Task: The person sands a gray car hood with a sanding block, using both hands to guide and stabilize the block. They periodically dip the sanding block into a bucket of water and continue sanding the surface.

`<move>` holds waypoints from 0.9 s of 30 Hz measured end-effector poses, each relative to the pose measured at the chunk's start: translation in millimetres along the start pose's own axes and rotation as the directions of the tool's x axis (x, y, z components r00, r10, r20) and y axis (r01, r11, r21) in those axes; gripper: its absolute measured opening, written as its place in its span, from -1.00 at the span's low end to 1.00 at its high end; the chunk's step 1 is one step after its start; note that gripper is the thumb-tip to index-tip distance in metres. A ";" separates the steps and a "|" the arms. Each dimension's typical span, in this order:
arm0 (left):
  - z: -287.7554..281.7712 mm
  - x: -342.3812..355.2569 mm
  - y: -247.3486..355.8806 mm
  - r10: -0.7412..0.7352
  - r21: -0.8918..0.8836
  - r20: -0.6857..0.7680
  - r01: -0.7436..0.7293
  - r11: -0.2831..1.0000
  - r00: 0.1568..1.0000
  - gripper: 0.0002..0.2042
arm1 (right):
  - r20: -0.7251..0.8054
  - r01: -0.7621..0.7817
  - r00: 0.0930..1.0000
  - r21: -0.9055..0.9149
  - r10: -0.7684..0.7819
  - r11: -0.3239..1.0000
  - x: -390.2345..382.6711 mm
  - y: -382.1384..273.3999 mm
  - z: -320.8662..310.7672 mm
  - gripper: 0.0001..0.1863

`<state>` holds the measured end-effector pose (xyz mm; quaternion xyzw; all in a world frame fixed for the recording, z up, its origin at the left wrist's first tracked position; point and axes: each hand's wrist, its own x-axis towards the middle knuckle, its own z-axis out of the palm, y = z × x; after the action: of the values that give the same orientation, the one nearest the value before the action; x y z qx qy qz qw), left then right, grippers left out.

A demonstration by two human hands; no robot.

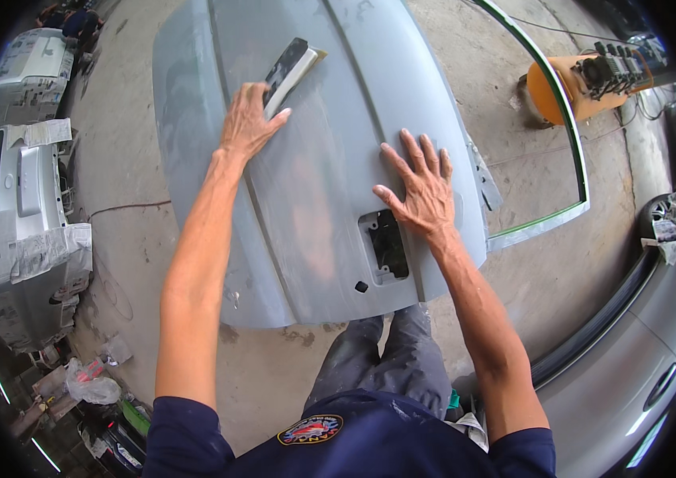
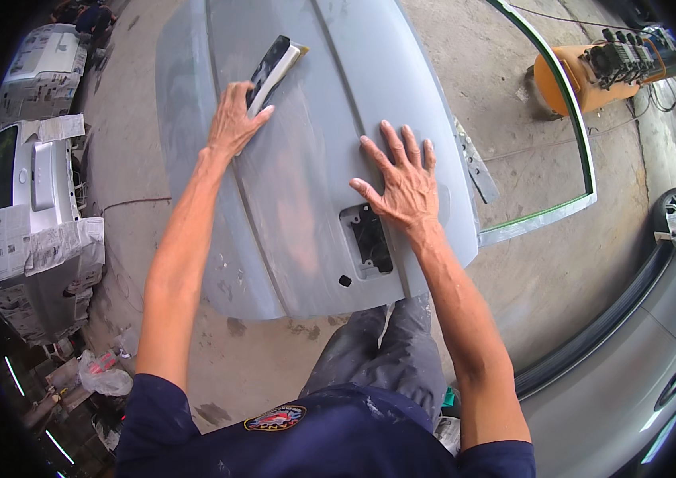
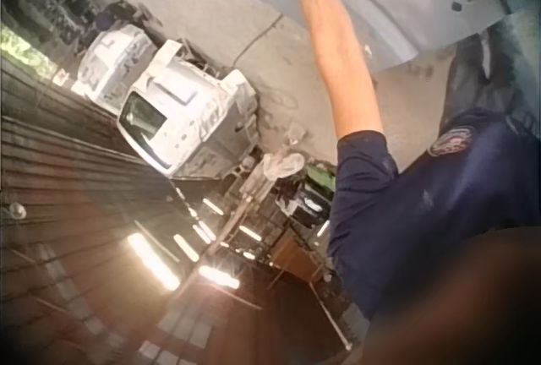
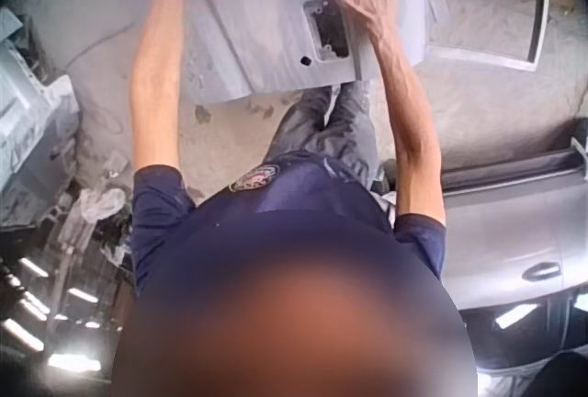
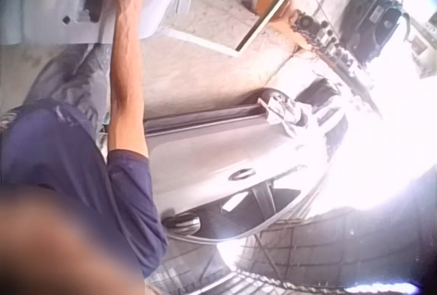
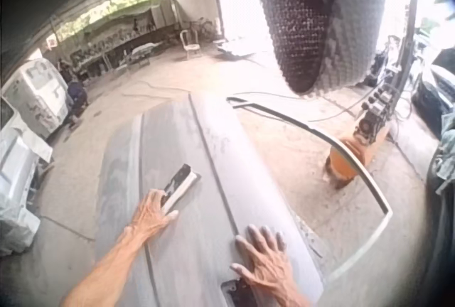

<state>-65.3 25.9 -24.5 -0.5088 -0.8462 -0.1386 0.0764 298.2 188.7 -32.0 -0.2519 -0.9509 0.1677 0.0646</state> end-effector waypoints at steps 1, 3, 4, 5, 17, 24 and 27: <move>-2.1 6.3 4.6 -0.044 -0.036 0.023 0.045 0.998 0.999 -0.26 | -0.038 0.008 0.999 0.009 -0.008 1.000 -0.6 -0.3 0.0 -0.07; -6.7 4.9 26.2 -0.123 -0.072 0.046 0.126 0.989 0.991 -0.25 | -0.038 0.010 0.999 0.011 -0.010 1.000 -1.6 -0.2 0.2 -0.07; -8.0 1.8 41.3 -0.206 -0.038 0.096 0.211 0.977 0.974 -0.27 | -0.039 0.010 0.999 0.010 -0.010 1.000 -1.1 0.1 -0.1 -0.07; -8.3 -10.7 60.5 -0.254 -0.017 0.084 0.256 0.967 0.964 -0.29 | -0.063 0.022 0.998 0.013 -0.021 1.000 -1.8 -0.6 -0.5 -0.07; -10.6 -154.7 100.5 -0.134 -0.178 0.083 0.147 0.973 0.987 -0.32 | 0.001 -0.012 1.000 0.003 0.012 1.000 -0.3 -1.3 -2.5 -0.06; -6.0 -86.8 103.4 -0.312 -0.146 -0.087 0.298 0.944 0.946 -0.31 | 0.018 -0.009 1.000 -0.018 0.009 1.000 -0.9 -2.9 -3.5 -0.05; -26.1 -218.4 152.9 -0.240 -0.176 0.083 0.251 0.952 0.967 -0.30 | 0.027 -0.015 1.000 -0.047 0.016 0.999 0.6 -5.0 -5.9 -0.09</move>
<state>172.1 -97.8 -34.8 -0.4085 -0.8883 -0.2094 -0.0148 296.6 186.6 -24.7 -0.2584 -0.9534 0.1491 0.0446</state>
